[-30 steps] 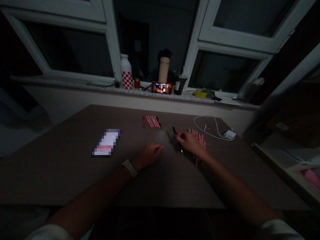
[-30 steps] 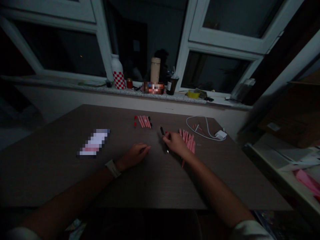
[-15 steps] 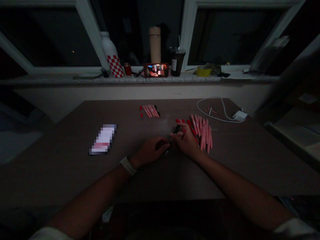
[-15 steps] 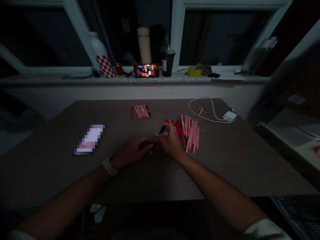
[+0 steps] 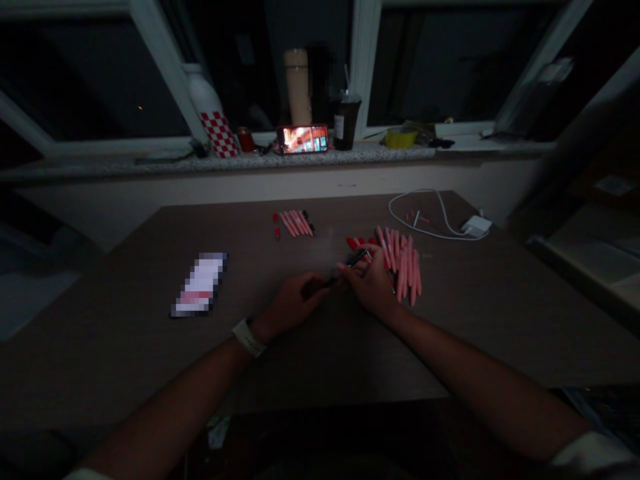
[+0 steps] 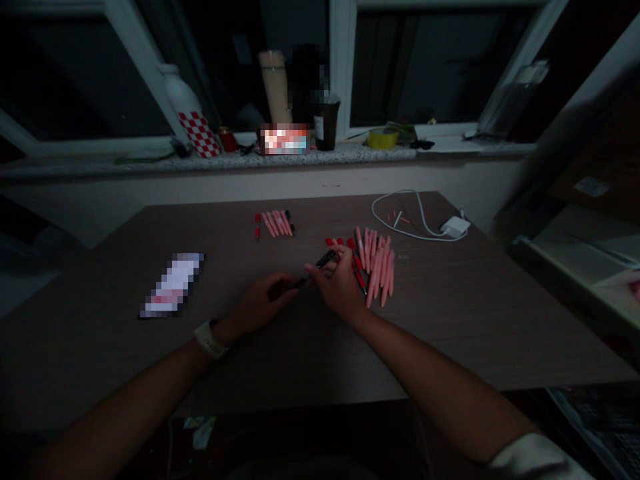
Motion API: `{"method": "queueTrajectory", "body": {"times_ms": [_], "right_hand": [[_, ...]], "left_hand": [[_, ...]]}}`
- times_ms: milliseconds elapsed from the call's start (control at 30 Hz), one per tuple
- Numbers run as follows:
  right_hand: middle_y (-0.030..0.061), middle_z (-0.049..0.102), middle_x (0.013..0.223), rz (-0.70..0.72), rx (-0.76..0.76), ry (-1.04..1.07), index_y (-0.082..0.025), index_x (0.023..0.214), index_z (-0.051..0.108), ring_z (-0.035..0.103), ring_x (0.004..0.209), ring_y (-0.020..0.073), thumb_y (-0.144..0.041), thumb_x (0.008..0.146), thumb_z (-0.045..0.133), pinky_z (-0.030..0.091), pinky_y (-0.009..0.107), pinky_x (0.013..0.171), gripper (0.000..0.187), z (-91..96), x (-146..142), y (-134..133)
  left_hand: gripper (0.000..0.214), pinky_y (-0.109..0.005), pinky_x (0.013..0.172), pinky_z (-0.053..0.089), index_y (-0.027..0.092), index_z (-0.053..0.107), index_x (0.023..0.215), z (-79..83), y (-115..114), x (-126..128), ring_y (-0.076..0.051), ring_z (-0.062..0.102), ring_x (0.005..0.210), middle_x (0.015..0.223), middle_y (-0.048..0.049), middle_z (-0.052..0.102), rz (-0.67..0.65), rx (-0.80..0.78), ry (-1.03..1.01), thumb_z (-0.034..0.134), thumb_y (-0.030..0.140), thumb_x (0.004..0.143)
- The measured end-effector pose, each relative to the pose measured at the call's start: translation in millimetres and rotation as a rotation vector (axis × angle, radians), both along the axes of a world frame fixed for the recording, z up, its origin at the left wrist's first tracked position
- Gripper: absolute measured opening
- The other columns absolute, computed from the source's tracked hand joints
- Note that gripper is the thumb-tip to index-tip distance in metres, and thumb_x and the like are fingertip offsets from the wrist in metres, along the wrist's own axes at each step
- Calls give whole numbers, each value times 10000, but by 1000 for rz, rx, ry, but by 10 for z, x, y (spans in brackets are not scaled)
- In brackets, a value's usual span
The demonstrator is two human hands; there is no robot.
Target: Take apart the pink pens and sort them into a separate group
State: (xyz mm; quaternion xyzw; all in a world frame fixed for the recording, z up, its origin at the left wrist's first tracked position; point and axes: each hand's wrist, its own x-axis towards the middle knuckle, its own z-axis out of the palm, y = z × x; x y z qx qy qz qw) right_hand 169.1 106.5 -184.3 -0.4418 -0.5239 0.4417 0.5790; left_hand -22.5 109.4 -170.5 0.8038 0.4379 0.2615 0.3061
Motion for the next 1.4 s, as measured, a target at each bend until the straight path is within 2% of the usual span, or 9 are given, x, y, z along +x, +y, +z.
{"method": "queueTrajectory", "body": {"times_ms": [133,267,367,467,633,833,933,1100,1400], "right_hand": [[-3,672,762,-12,-37,90,-252,1162,303,697,629,189,-381,751,720,552,286,548,599,-17,-24,25],[26,695,814,-15,-53,100,-230,985,459,703,676,195,-401,754,710,545,278,532,381,-35,-28,38],[34,701,780,0,-88,80,-206,866,525,706,709,209,-404,731,734,537,275,547,318,-30,-18,40],[32,706,738,-6,-109,77,-197,842,560,702,703,216,-409,706,756,525,279,553,320,-20,-12,42],[35,715,698,-47,-148,17,-190,805,589,676,637,201,-444,686,764,480,265,518,331,4,-4,35],[33,710,665,-73,-164,-31,-180,788,595,621,542,165,-495,678,758,391,234,454,372,4,4,29],[34,714,685,-43,-140,-7,-174,818,613,645,592,176,-497,682,756,423,240,494,379,-11,2,35],[36,714,708,-7,-90,43,-179,835,614,678,670,199,-477,684,762,490,274,588,365,-33,1,39],[27,702,754,71,-45,64,-189,809,592,681,720,182,-449,659,775,521,298,689,352,53,13,18]], "left_hand": [[306,-273,690,472,179,620,1038,-13,31,-19,-168,612,782,918,-39,681,89,8,-57,543,431,882],[290,-265,663,467,181,618,1026,-20,52,-36,-159,604,755,862,-24,667,167,36,-73,558,422,877],[307,-255,625,456,181,618,1011,-15,49,-35,-154,595,717,820,-13,661,183,34,-89,585,446,858],[308,-258,646,463,182,629,979,-8,39,-35,-159,611,742,850,-20,678,173,28,-108,589,461,855],[307,-253,605,446,178,663,920,6,41,-47,-157,606,684,781,-20,686,149,12,-76,572,467,865],[327,-264,678,455,193,719,933,46,78,-78,-171,626,739,839,-26,721,102,15,-33,542,463,879],[361,-253,659,438,196,737,918,68,91,-96,-163,615,712,795,-14,709,72,20,-5,514,479,890],[445,-229,566,374,170,723,769,81,99,-109,-130,546,585,626,16,628,58,-41,5,470,512,899],[477,-229,550,381,154,665,707,112,113,-128,-138,522,598,616,2,598,15,-205,-64,473,560,870]]}}
